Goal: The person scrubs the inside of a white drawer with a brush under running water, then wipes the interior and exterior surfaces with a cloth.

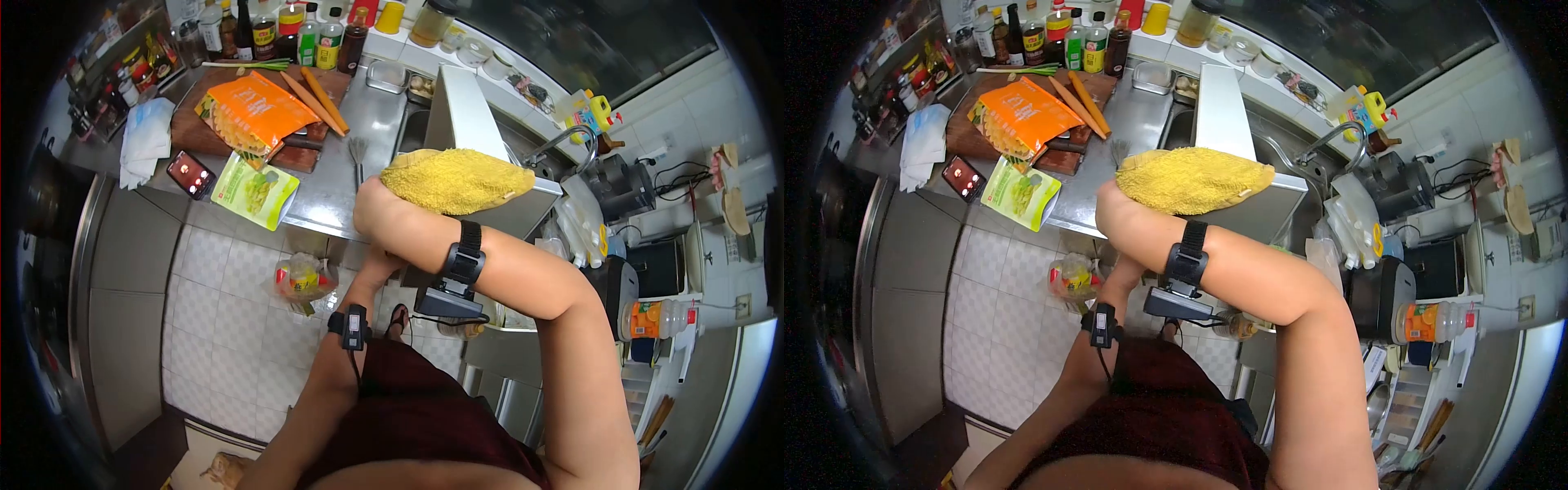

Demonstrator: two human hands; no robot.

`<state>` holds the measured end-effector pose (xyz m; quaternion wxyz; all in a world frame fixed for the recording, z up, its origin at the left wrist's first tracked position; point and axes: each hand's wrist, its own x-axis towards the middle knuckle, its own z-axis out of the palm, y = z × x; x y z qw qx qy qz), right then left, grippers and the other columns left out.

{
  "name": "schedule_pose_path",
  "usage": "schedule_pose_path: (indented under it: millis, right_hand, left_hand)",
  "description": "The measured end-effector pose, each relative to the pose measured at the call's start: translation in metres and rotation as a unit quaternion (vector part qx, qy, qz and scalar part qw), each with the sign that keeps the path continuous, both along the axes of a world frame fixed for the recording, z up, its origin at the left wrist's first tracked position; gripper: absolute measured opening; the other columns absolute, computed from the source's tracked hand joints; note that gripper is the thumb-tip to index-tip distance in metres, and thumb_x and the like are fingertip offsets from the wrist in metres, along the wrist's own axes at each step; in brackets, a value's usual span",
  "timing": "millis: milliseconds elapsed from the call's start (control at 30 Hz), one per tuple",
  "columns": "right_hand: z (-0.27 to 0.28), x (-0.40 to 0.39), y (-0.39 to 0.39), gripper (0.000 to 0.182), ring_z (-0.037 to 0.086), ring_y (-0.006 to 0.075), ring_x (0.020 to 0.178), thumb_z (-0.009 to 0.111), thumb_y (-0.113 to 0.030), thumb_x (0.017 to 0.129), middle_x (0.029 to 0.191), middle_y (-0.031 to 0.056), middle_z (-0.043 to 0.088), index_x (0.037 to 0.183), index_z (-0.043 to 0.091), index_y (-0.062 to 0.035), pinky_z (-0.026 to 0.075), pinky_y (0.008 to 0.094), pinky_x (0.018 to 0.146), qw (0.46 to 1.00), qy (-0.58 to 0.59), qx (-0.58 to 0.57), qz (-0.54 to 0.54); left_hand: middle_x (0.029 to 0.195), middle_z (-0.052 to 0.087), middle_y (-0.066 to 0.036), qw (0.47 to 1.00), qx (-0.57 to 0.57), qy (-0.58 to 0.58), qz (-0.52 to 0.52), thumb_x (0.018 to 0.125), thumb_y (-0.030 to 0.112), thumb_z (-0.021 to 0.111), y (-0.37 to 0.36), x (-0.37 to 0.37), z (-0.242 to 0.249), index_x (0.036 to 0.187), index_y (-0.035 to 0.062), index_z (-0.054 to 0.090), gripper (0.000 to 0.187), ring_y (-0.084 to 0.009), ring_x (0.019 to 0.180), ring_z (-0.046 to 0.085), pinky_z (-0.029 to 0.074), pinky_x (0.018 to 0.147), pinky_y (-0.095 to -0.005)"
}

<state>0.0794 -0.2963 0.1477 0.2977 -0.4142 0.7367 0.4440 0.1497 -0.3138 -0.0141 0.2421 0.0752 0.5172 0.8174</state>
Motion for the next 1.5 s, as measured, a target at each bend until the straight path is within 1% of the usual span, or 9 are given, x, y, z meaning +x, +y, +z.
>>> schedule_pose_path:
  millis: [100, 367, 567, 767, 867, 1000, 1067, 1200, 1500]
  right_hand:
    - [0.012, 0.003, -0.002, 0.028, 0.067, 0.0215, 0.094, 0.066, -0.031, 0.078, 0.103, 0.0013, 0.07, 0.101, 0.072, -0.0169, 0.052, 0.0372, 0.075, 1.0, 0.014, -0.015, -0.004]
    - [0.025, 0.001, -0.004, 0.028, 0.067, 0.0213, 0.095, 0.067, -0.033, 0.077, 0.103, 0.0004, 0.07, 0.1, 0.073, -0.0174, 0.052, 0.0378, 0.076, 0.999, -0.017, -0.016, -0.022]
    - [0.003, -0.003, -0.001, 0.034, 0.068, 0.0217, 0.088, 0.07, -0.034, 0.074, 0.1, 0.0008, 0.071, 0.102, 0.072, -0.0147, 0.054, 0.0404, 0.071, 1.0, -0.011, -0.006, -0.013]
    - [0.001, 0.006, 0.003, 0.032, 0.068, 0.0206, 0.089, 0.069, -0.036, 0.075, 0.098, -0.0016, 0.071, 0.1, 0.072, -0.0162, 0.053, 0.038, 0.071, 0.999, 0.016, -0.032, 0.014]
    - [0.027, 0.018, 0.0, 0.031, 0.068, 0.0204, 0.088, 0.068, -0.035, 0.076, 0.099, -0.0012, 0.071, 0.1, 0.072, -0.0164, 0.053, 0.0371, 0.071, 0.999, 0.015, -0.013, 0.027]
    - [0.042, 0.021, 0.008, 0.023, 0.068, 0.0196, 0.086, 0.069, -0.031, 0.075, 0.094, -0.0012, 0.071, 0.093, 0.073, -0.0178, 0.05, 0.0356, 0.068, 0.997, 0.039, -0.053, -0.034]
    - [0.047, 0.024, 0.015, 0.019, 0.068, 0.0193, 0.085, 0.069, -0.029, 0.074, 0.091, -0.0012, 0.071, 0.09, 0.074, -0.0186, 0.049, 0.0348, 0.066, 0.994, 0.051, -0.076, -0.066]
    - [0.059, 0.041, 0.041, 0.009, 0.066, 0.0174, 0.075, 0.069, -0.025, 0.071, 0.075, -0.0028, 0.069, 0.075, 0.072, -0.0176, 0.044, 0.0306, 0.062, 0.976, 0.109, -0.176, -0.073]
    - [0.063, 0.073, 0.062, 0.007, 0.063, 0.0165, 0.068, 0.067, -0.022, 0.067, 0.063, -0.0024, 0.065, 0.062, 0.068, -0.0167, 0.041, 0.029, 0.063, 0.946, 0.187, -0.259, -0.06]
  left_hand:
    - [0.133, 0.049, -0.008, 0.998, 0.04, 0.036, 0.036, 0.064, 0.022, 0.086, 0.005, -0.002, -0.004, 0.135, 0.0053, 0.041, 0.085, -0.022, 0.121, 0.047, 0.038, 0.101, -0.035]
    - [0.134, 0.049, -0.007, 0.999, 0.045, 0.024, 0.019, 0.061, 0.02, 0.088, 0.002, -0.003, 0.001, 0.136, 0.007, 0.04, 0.09, -0.0212, 0.121, 0.048, 0.038, 0.101, -0.0349]
    - [0.136, 0.047, -0.006, 0.999, 0.053, -0.011, 0.006, 0.061, 0.018, 0.088, 0.0, 0.0, 0.008, 0.137, 0.0075, 0.038, 0.092, -0.0206, 0.122, 0.046, 0.036, 0.103, -0.0348]
    - [0.137, 0.046, -0.006, 0.998, 0.054, -0.015, 0.005, 0.062, 0.019, 0.088, -0.002, 0.004, 0.018, 0.137, 0.0077, 0.038, 0.091, -0.0206, 0.122, 0.045, 0.036, 0.103, -0.0348]
    - [0.136, 0.047, -0.008, 0.998, 0.066, -0.006, 0.007, 0.063, 0.018, 0.087, -0.001, 0.004, 0.019, 0.136, 0.0067, 0.039, 0.088, -0.0206, 0.122, 0.046, 0.037, 0.102, -0.0351]
    - [0.127, 0.055, -0.009, 0.989, -0.036, 0.137, 0.046, 0.065, 0.015, 0.085, 0.007, -0.001, 0.009, 0.128, 0.0044, 0.05, 0.073, -0.0191, 0.115, 0.052, 0.042, 0.097, -0.0343]
    - [0.119, 0.06, -0.008, 0.992, -0.03, 0.124, 0.006, 0.066, 0.014, 0.084, 0.003, -0.005, 0.004, 0.12, 0.0026, 0.056, 0.062, -0.0177, 0.109, 0.056, 0.044, 0.094, -0.0333]
    - [0.106, 0.067, -0.006, 0.994, -0.012, 0.079, -0.074, 0.067, 0.012, 0.083, -0.012, -0.006, 0.032, 0.108, 0.0001, 0.064, 0.047, -0.0145, 0.1, 0.06, 0.046, 0.09, -0.0313]
    - [0.105, 0.067, -0.005, 0.989, -0.002, 0.125, -0.074, 0.068, 0.015, 0.083, -0.008, 0.004, 0.025, 0.109, -0.0014, 0.063, 0.049, -0.0122, 0.098, 0.06, 0.047, 0.087, -0.0301]
